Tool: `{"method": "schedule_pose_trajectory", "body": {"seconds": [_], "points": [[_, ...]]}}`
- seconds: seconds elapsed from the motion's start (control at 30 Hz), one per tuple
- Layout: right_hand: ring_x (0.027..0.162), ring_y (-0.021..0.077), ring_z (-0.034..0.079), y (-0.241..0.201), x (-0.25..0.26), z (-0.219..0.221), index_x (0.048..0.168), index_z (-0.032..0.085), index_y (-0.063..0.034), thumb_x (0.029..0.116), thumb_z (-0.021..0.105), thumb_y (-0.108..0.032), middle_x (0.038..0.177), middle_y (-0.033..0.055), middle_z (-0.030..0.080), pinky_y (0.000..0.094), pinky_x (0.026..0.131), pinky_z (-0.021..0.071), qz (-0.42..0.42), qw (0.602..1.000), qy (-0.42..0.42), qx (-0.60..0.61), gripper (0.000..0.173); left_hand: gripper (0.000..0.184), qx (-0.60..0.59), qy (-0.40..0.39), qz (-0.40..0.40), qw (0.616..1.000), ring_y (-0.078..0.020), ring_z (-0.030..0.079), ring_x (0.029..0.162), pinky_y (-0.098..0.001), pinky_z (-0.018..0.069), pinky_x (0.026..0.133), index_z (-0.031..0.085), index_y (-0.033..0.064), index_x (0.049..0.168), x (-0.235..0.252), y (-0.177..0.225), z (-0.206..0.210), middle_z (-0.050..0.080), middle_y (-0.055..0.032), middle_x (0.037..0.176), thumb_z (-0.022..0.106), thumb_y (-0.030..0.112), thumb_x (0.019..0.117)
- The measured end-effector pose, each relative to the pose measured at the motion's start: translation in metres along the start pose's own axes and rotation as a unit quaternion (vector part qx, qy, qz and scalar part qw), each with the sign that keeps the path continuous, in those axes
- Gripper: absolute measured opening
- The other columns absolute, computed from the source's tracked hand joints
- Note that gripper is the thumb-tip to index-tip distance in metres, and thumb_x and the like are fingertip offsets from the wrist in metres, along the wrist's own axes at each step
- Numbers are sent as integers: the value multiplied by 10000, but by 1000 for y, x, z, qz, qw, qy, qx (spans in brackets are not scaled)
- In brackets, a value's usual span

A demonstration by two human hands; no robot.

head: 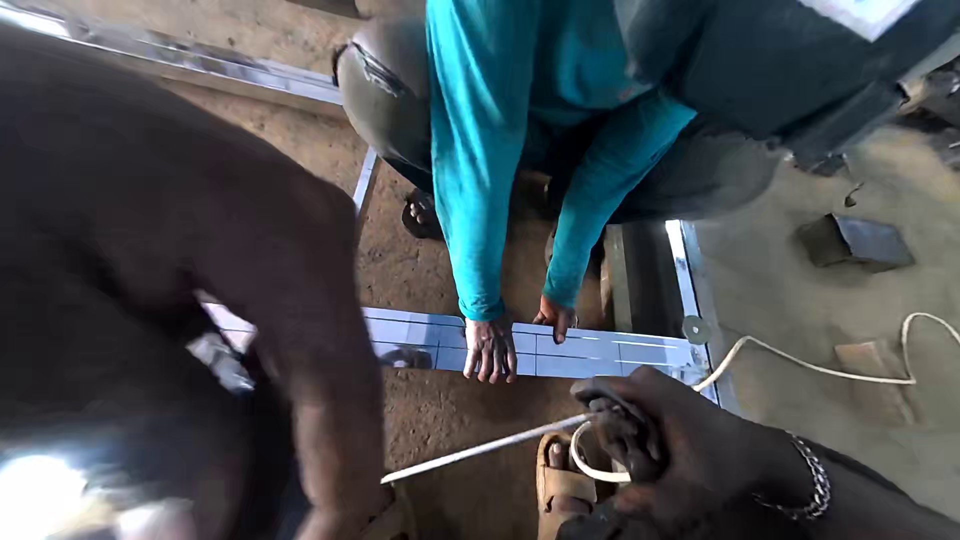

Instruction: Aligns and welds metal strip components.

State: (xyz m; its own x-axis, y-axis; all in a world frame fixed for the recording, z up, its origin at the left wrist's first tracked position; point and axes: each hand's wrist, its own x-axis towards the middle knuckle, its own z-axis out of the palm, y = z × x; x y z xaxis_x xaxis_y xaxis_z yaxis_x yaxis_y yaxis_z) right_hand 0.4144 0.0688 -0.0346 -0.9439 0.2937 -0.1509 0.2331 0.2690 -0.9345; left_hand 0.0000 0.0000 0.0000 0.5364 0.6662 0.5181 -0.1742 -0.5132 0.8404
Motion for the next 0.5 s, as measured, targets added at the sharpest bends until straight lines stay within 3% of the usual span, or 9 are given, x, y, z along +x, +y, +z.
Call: {"method": "schedule_pose_trajectory", "body": {"seconds": [0.07,0.13,0.27,0.37,0.5], "points": [[600,-46,532,-2,-5,-12,1030,629,-75,848,788,-489,694,-56,575,144,533,452,16,999,28,-2,479,182,-93,-191,-146,966,13,720,735,-145,594,648,832,211,1035,41,14,-8,799,65,915,730,319,930],[612,-50,537,-6,-19,-20,1005,624,-88,839,786,-523,702,-60,574,146,546,462,33,998,52,-14,493,236,-179,-278,-231,915,-2,716,759,-171,608,679,796,170,1098,56,11,-2,787,66,940,638,314,998],[655,-32,574,-19,-63,-25,1075,648,-120,814,777,-597,752,-56,607,176,586,509,80,990,114,-37,558,239,-265,-200,-233,914,-35,731,815,-183,616,732,765,81,1104,37,-15,4,779,2,972,679,272,989],[620,-40,563,-38,-95,-18,1014,663,-144,757,776,-637,711,-79,598,194,546,498,150,971,159,-99,567,215,-349,-74,-202,912,-43,705,794,-194,591,719,764,113,1114,21,-47,7,763,-3,937,721,255,958],[616,5,593,-69,-128,0,1113,697,-141,696,749,-630,728,-60,637,271,545,527,250,920,196,-228,644,192,-392,-6,-182,902,-27,682,711,-202,580,656,776,146,1068,27,-98,20,745,23,843,743,266,922]]}}
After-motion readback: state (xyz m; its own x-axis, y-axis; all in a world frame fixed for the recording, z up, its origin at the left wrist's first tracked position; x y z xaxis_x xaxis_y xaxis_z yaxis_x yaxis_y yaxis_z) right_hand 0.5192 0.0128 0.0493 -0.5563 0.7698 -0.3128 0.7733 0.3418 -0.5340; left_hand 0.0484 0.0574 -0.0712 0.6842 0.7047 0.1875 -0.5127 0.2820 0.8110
